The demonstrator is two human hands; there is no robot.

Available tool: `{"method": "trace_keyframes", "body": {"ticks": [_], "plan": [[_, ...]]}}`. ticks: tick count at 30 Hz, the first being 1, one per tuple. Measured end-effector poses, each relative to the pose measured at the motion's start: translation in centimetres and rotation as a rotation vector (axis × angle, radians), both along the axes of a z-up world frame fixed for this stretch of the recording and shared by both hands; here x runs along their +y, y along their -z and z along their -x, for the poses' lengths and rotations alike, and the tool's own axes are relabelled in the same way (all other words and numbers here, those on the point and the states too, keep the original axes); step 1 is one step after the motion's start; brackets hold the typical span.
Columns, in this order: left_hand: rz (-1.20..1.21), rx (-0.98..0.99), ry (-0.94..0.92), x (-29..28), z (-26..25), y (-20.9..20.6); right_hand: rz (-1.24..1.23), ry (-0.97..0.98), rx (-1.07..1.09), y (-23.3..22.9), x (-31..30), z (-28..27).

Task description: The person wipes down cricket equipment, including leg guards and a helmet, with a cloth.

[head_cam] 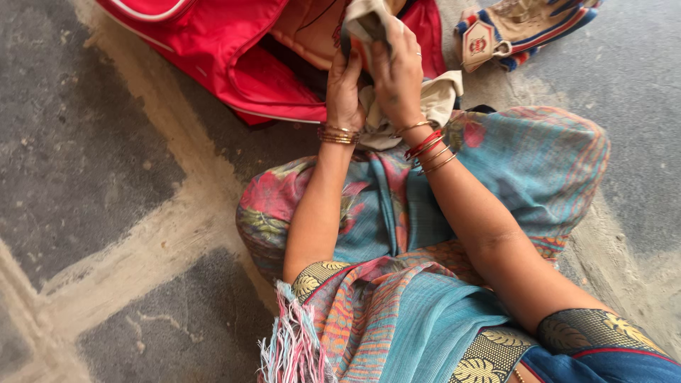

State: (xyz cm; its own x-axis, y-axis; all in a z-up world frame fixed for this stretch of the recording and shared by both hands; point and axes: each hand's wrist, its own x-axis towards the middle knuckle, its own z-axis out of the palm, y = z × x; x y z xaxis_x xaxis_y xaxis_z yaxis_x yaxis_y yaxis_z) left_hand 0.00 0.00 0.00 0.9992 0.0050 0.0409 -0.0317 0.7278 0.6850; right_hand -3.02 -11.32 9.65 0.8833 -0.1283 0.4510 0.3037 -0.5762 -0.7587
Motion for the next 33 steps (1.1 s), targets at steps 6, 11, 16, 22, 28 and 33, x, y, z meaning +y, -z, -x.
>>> {"method": "trace_keyframes", "body": {"ticks": [6,11,16,22,28,33], "plan": [[0.297,0.047,0.179,0.1,1.1,-2.7,-0.968,-0.611,0.513,3.2,-7.7,-0.6],[0.02,0.074,0.201,-4.3,-0.2,-2.7,-1.215,-0.34,0.376,5.8,-10.7,0.7],[-0.289,0.186,0.234,-8.1,-1.2,-1.6,-1.366,-0.191,0.236,11.1,-14.1,-0.3],[0.121,0.09,0.215,-15.0,-4.4,0.6,-1.626,-0.074,0.348,18.5,-14.7,-1.4],[0.201,0.092,0.322,-25.3,-6.8,4.0,-1.667,0.026,0.516,21.9,-13.4,-1.8],[0.173,0.18,0.291,-31.6,-9.3,8.9,-0.986,0.114,0.597,24.2,-13.0,-1.2]]}}
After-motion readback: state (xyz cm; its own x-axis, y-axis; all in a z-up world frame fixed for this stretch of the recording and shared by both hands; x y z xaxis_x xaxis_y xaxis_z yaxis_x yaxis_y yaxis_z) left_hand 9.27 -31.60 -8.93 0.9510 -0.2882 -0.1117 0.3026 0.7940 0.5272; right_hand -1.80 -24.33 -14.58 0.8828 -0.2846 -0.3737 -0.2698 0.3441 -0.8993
